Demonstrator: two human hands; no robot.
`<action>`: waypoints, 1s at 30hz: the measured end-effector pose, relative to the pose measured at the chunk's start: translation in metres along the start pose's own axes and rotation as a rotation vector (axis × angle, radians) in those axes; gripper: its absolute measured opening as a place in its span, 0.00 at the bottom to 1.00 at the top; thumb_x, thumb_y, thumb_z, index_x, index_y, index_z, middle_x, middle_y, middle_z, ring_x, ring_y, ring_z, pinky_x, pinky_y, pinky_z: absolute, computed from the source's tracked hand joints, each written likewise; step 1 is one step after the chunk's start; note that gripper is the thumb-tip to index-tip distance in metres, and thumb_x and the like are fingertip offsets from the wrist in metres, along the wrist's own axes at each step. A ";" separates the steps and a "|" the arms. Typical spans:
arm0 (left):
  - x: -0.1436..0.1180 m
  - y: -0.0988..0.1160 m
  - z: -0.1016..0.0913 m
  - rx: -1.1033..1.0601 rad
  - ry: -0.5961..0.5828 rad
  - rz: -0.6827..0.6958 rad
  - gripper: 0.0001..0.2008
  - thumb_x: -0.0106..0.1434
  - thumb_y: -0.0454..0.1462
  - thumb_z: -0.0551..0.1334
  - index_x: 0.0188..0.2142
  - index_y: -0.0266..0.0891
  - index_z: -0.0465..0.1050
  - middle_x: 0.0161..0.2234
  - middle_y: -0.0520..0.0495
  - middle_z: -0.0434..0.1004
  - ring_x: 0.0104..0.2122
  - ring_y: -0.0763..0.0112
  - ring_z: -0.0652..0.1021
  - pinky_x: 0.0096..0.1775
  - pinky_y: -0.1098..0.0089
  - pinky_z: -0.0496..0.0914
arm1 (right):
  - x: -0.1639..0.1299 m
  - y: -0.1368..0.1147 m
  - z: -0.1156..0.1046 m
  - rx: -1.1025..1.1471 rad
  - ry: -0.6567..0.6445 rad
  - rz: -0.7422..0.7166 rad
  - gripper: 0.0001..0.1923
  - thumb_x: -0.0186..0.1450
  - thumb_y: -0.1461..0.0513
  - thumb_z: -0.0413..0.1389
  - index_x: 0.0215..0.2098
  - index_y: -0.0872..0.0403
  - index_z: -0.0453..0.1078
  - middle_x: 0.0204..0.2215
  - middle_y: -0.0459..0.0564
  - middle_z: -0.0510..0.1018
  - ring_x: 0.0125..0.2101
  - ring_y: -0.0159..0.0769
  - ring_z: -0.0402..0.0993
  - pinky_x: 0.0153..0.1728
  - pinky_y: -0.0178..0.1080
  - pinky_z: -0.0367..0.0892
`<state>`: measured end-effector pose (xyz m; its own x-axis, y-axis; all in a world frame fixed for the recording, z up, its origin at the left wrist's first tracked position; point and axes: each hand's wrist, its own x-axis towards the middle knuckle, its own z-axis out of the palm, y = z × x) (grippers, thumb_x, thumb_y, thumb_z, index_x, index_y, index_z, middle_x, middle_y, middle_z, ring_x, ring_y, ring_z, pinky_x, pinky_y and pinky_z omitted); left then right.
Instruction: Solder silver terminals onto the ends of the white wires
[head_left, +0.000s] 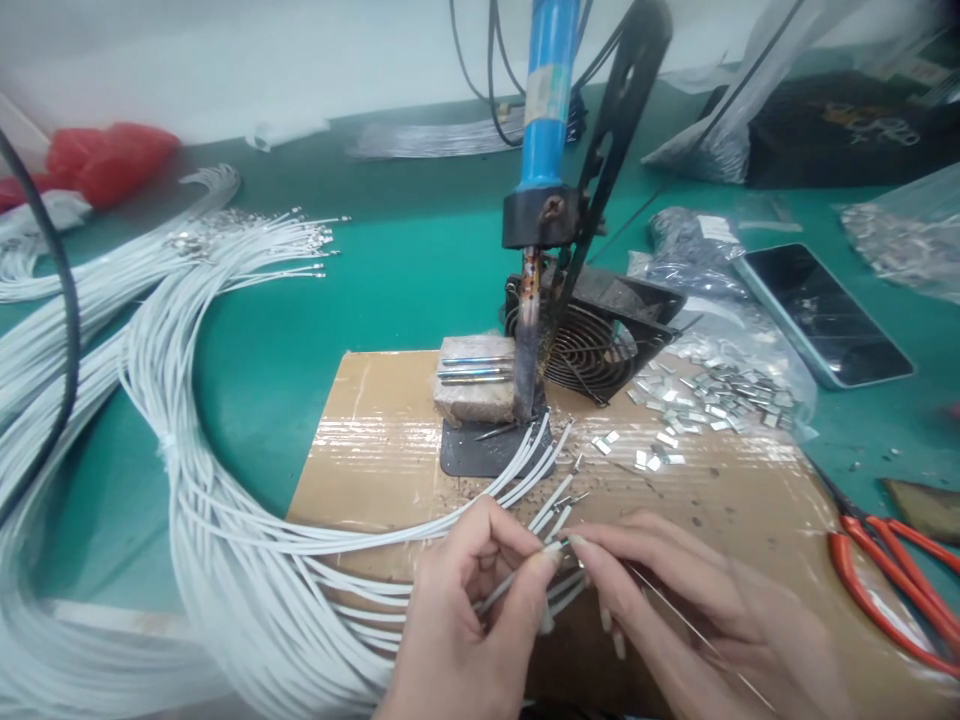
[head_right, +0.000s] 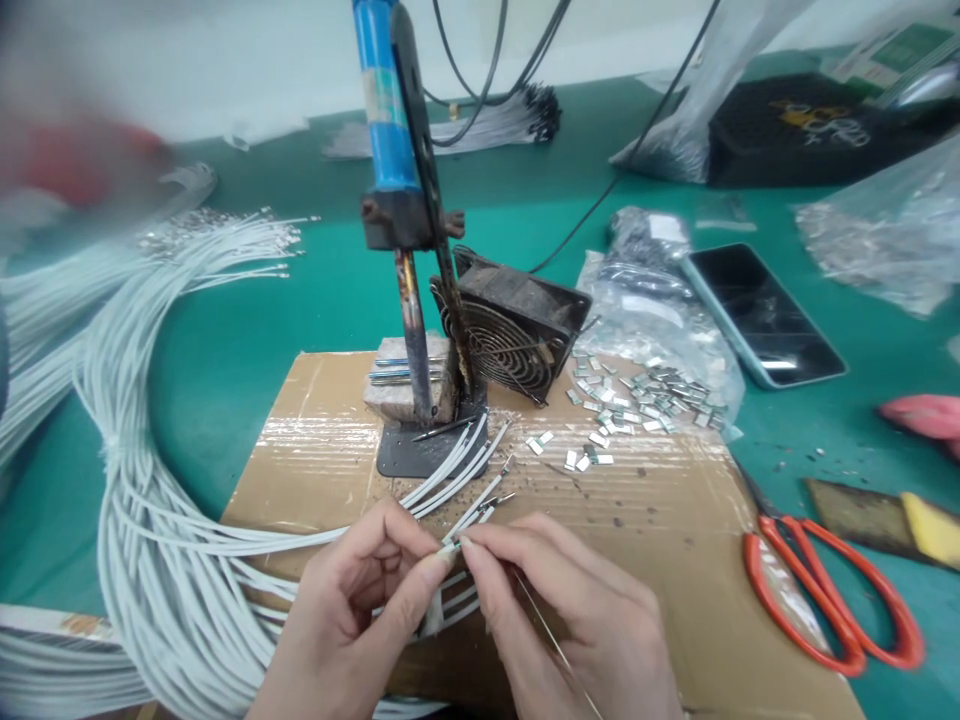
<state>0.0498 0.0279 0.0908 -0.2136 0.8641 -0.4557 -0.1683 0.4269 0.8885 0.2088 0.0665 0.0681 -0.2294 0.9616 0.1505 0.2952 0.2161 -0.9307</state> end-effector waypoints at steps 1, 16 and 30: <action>-0.001 0.000 0.000 0.022 0.006 0.009 0.16 0.65 0.43 0.74 0.29 0.40 0.71 0.21 0.59 0.68 0.23 0.77 0.67 0.29 0.75 0.59 | -0.002 0.001 -0.001 -0.005 0.006 -0.012 0.05 0.72 0.60 0.66 0.41 0.45 0.87 0.33 0.43 0.88 0.27 0.30 0.85 0.30 0.23 0.77; -0.001 0.002 -0.007 -0.103 -0.088 -0.100 0.27 0.61 0.58 0.77 0.30 0.39 0.71 0.22 0.60 0.66 0.22 0.79 0.58 0.25 0.75 0.53 | 0.010 0.010 -0.029 -0.221 -0.286 -0.328 0.18 0.75 0.66 0.63 0.61 0.46 0.79 0.45 0.45 0.88 0.43 0.29 0.90 0.48 0.20 0.78; -0.001 0.004 -0.013 -0.203 -0.130 -0.192 0.27 0.59 0.56 0.80 0.30 0.39 0.73 0.23 0.59 0.67 0.21 0.81 0.56 0.21 0.77 0.49 | 0.005 0.028 -0.045 -0.319 0.051 -0.229 0.07 0.72 0.60 0.66 0.46 0.41 0.83 0.36 0.40 0.88 0.30 0.29 0.86 0.34 0.23 0.79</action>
<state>0.0367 0.0252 0.0944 -0.0363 0.8052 -0.5919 -0.3854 0.5352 0.7517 0.2581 0.0845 0.0583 -0.2786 0.8880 0.3658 0.5172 0.4597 -0.7219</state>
